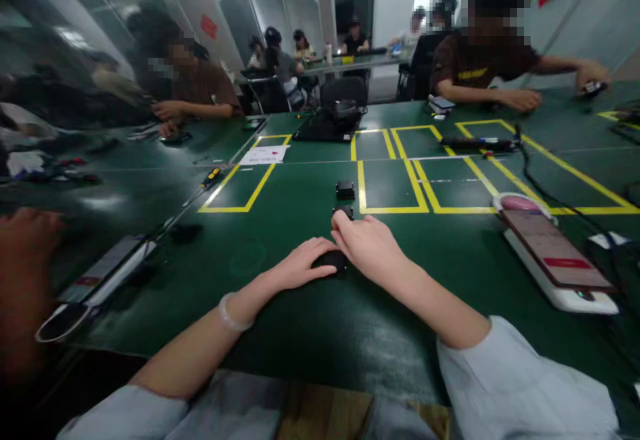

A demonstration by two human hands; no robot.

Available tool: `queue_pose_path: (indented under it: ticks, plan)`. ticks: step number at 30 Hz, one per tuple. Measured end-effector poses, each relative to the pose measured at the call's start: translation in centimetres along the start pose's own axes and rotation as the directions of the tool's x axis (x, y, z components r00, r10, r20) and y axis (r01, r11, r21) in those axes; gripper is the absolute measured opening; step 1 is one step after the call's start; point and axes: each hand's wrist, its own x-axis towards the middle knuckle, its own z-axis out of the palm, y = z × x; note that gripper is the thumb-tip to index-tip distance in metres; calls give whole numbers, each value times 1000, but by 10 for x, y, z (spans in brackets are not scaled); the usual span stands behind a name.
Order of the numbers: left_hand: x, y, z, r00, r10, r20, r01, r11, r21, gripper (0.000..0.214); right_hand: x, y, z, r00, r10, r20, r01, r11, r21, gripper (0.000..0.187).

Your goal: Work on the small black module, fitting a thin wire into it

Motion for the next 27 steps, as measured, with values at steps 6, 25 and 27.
queue_pose_path:
  ticks: [6, 25, 27]
  plan:
    - [-1, -1, 0, 1000, -4, -10, 4, 1000, -14, 44, -1, 1, 0, 999, -19, -33, 20, 1000, 7, 15]
    - [-1, -3, 1, 1000, -5, -22, 5, 1000, -11, 44, -1, 2, 0, 998, -32, -54, 32, 999, -2, 13]
    - [-1, -3, 1, 1000, -4, -22, 3, 1000, -10, 44, -1, 1, -1, 999, -31, -45, 32, 999, 13, 13]
